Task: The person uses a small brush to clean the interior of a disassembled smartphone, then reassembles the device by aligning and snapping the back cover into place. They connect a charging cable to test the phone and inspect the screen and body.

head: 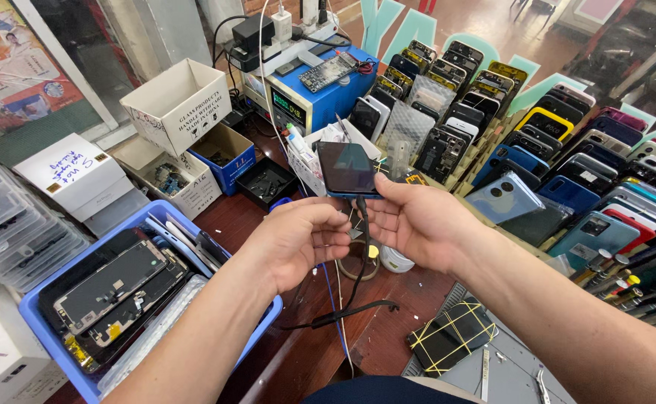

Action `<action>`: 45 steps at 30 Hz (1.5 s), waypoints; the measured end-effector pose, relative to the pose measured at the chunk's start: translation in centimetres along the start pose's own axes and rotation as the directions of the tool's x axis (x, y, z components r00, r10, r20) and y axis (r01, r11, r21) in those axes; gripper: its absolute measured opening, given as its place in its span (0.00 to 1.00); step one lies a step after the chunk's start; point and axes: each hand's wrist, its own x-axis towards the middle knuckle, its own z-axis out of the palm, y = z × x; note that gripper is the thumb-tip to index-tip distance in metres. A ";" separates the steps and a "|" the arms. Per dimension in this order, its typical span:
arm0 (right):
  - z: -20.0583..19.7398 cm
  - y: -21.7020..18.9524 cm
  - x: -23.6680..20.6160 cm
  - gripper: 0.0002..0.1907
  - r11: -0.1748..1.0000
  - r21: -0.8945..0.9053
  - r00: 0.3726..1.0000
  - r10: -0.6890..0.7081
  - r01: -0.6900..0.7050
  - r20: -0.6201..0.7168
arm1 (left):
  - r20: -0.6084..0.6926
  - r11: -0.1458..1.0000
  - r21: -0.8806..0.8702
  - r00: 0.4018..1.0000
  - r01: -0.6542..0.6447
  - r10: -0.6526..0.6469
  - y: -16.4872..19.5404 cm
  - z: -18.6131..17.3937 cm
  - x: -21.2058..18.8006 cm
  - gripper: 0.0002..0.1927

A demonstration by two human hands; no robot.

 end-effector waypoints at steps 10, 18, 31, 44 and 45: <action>-0.5 0.7 0.0 0.15 0.999 0.023 0.998 0.024 -0.026 0.049 | -0.105 0.996 -0.027 0.991 -0.081 0.078 1.6 0.2 -0.5 0.14; -0.1 1.0 -1.0 0.14 0.997 -0.057 0.996 -0.049 0.053 0.070 | -0.023 0.986 -0.077 0.988 -0.151 0.150 2.0 0.1 -1.6 0.12; -1.2 1.7 -2.0 0.15 0.978 -0.105 0.958 -0.148 0.178 0.243 | -0.072 0.950 -0.167 0.965 -0.263 0.254 3.7 0.4 -1.1 0.12; 2.1 2.7 -3.2 0.46 0.057 -0.836 0.632 -0.683 0.546 0.366 | -0.021 0.916 -0.065 0.919 -0.395 0.394 2.4 2.1 -1.2 0.12; 2.4 2.6 -3.2 0.42 0.275 -0.831 0.753 -0.614 0.484 0.235 | 0.013 0.914 -0.086 0.917 -0.397 0.400 2.0 2.6 -1.2 0.12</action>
